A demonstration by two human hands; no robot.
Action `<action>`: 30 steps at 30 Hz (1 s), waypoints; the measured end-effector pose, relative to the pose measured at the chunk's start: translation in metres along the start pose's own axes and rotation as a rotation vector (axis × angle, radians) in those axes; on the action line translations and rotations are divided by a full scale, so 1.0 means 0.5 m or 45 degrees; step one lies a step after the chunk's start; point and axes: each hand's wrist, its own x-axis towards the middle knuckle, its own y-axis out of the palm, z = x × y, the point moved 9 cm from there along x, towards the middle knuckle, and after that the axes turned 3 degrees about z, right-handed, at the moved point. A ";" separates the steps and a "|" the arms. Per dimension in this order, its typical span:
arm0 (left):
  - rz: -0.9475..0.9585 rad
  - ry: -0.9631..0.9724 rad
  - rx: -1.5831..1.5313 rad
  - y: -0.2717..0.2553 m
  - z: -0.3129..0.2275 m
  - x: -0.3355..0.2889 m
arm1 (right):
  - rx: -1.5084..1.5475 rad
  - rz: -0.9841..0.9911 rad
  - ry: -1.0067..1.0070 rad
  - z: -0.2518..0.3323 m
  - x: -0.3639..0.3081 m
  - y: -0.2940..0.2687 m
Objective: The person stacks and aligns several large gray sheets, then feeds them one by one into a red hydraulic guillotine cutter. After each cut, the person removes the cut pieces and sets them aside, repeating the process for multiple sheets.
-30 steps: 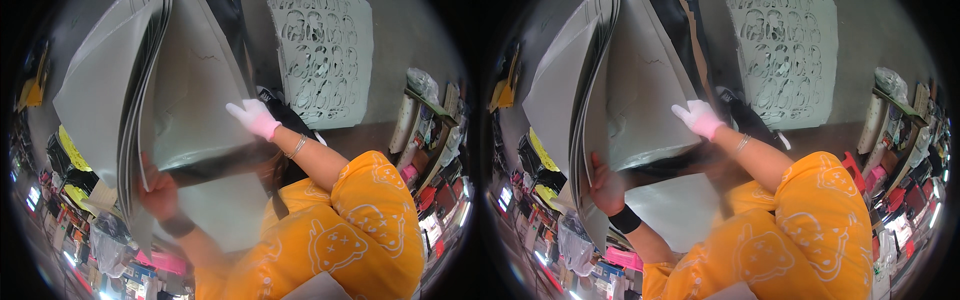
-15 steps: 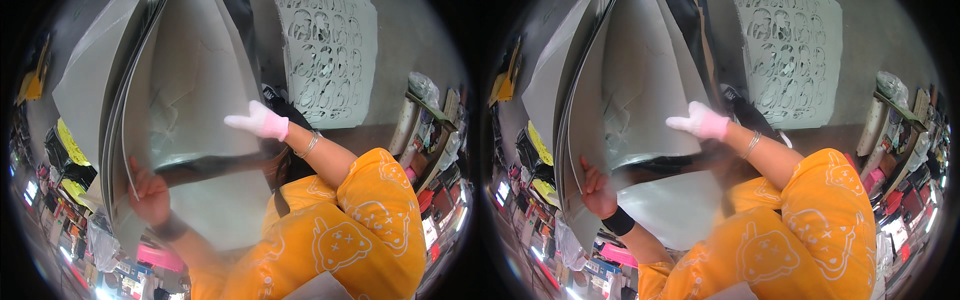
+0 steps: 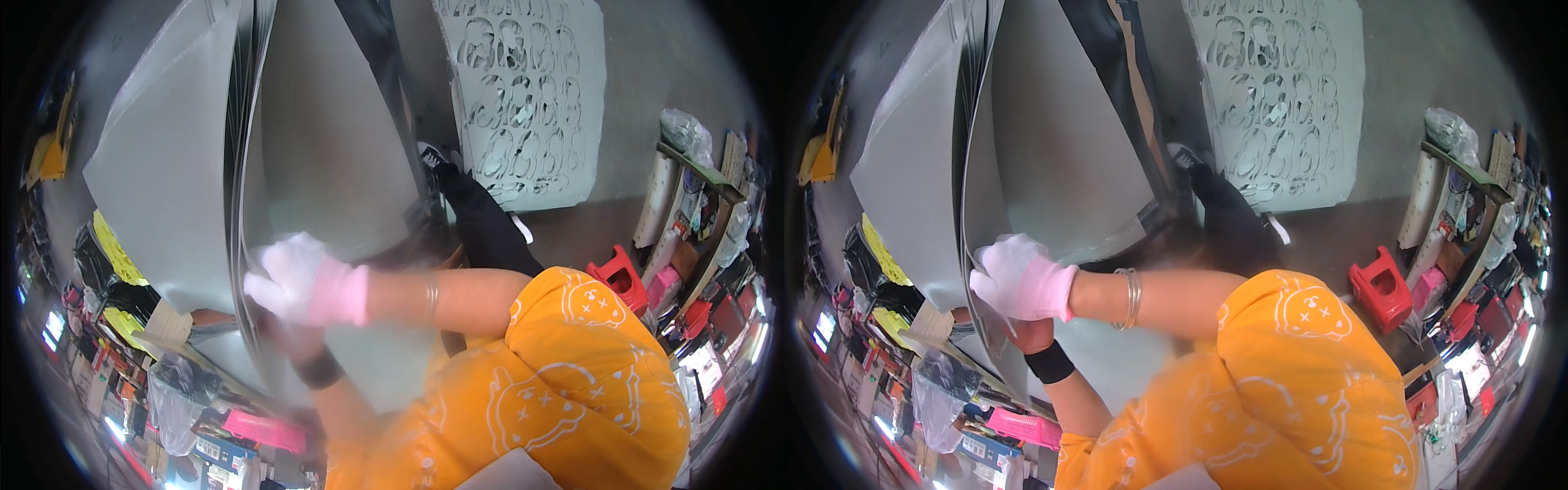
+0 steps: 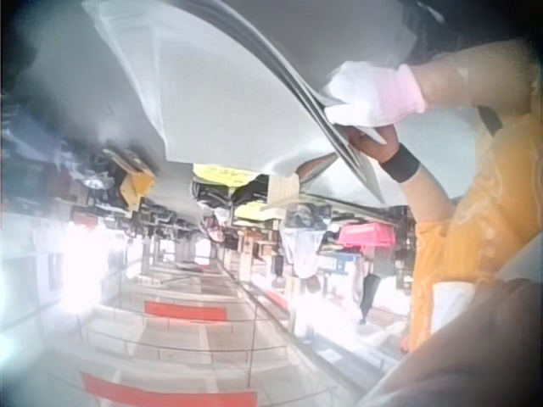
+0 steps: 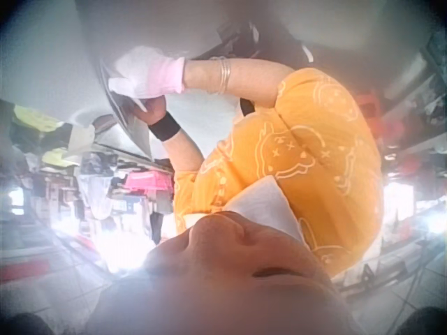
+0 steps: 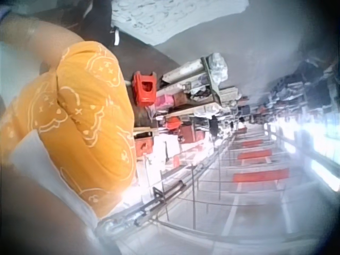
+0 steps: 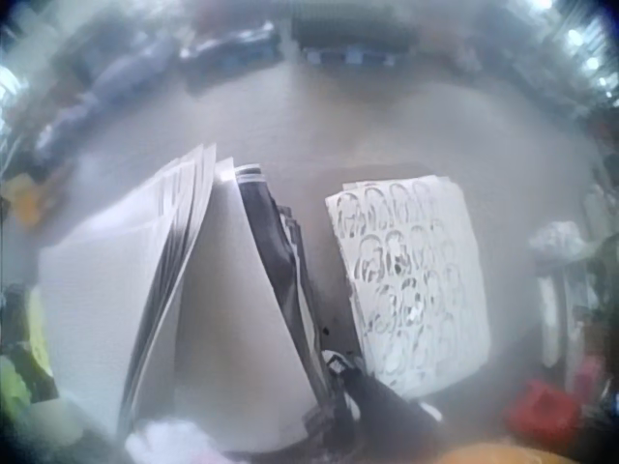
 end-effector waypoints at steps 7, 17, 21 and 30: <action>0.203 -0.023 -0.213 0.001 0.125 -0.029 | 0.131 0.519 0.224 -0.059 0.038 -0.041; -0.399 0.025 0.809 -0.218 0.212 0.058 | 0.262 0.691 0.419 -0.076 0.030 -0.026; 0.117 -0.024 1.139 -0.167 0.206 0.076 | -0.065 0.458 0.261 -0.083 0.017 -0.020; 0.861 -0.373 0.396 0.002 0.122 0.050 | 0.319 0.064 0.140 -0.072 -0.216 -0.049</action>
